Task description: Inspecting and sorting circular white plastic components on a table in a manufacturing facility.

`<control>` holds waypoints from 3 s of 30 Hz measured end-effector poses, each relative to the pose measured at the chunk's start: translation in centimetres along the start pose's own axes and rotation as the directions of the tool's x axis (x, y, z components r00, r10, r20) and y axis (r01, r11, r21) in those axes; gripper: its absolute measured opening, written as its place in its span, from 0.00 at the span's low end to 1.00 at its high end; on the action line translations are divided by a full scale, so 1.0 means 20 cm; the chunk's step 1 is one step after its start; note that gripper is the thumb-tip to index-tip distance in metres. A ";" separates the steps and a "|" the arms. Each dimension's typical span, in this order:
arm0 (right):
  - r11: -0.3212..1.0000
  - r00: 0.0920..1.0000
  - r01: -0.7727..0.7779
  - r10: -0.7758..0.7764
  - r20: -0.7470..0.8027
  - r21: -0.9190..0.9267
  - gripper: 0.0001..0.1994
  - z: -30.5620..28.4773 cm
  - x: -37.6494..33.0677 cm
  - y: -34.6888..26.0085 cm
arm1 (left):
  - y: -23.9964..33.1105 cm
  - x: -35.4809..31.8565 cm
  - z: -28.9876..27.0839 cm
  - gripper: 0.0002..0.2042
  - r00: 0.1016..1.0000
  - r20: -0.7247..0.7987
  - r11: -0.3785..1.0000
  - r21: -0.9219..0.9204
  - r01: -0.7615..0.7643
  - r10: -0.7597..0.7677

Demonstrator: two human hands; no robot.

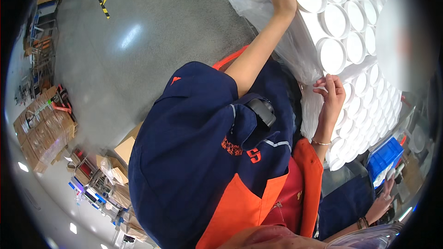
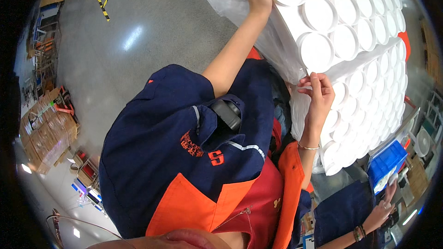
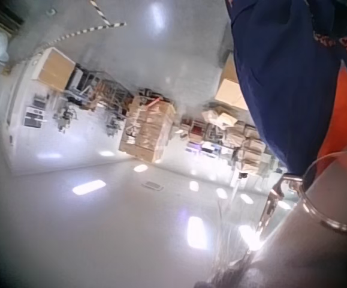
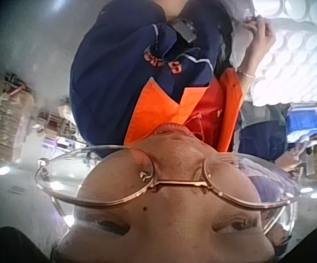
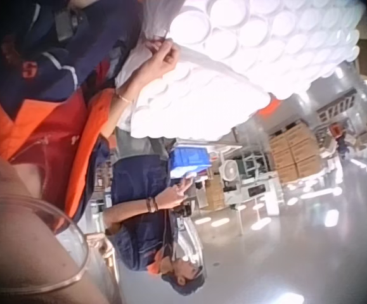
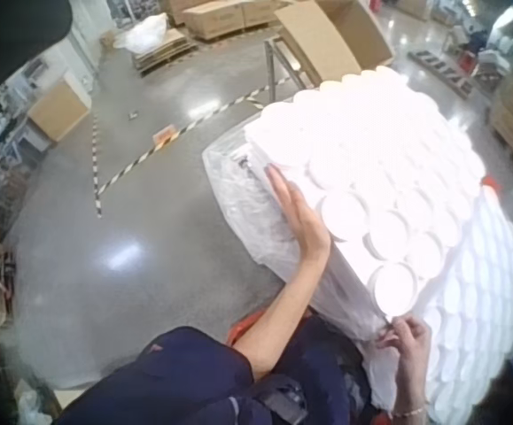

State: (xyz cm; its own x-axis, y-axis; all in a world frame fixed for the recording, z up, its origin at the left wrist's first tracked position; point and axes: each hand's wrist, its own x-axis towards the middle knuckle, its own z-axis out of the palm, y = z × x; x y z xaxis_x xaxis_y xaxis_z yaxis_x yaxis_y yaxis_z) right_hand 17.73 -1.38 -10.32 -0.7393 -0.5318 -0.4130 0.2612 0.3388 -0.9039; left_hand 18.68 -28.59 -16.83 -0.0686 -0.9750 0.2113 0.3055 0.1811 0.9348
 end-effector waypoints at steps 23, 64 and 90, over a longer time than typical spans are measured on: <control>1.000 1.000 0.011 -0.012 0.029 0.008 0.09 0.02 -0.02 0.01 | -0.02 0.02 -0.02 0.35 0.999 0.011 0.999 0.025 -0.048 0.048; 0.942 0.999 -0.024 0.031 -0.016 0.334 0.13 -0.14 0.26 -0.22 | -0.31 1.89 0.93 0.42 0.495 0.533 0.484 0.842 -0.236 -0.686; 0.950 0.997 0.065 -0.052 -0.050 0.305 0.08 -0.33 0.52 -0.31 | -0.30 1.88 1.07 0.40 0.524 0.591 0.536 0.799 -0.273 -0.614</control>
State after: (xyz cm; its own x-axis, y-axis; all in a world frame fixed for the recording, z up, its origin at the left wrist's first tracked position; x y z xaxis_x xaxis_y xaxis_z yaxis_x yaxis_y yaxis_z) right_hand 4.32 -3.78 -8.26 -0.7818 -0.5095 -0.3595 0.3895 0.0511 -0.9196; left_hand -6.00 -63.58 -8.49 -0.7845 -0.5459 -0.2942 -0.5761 0.4661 0.6715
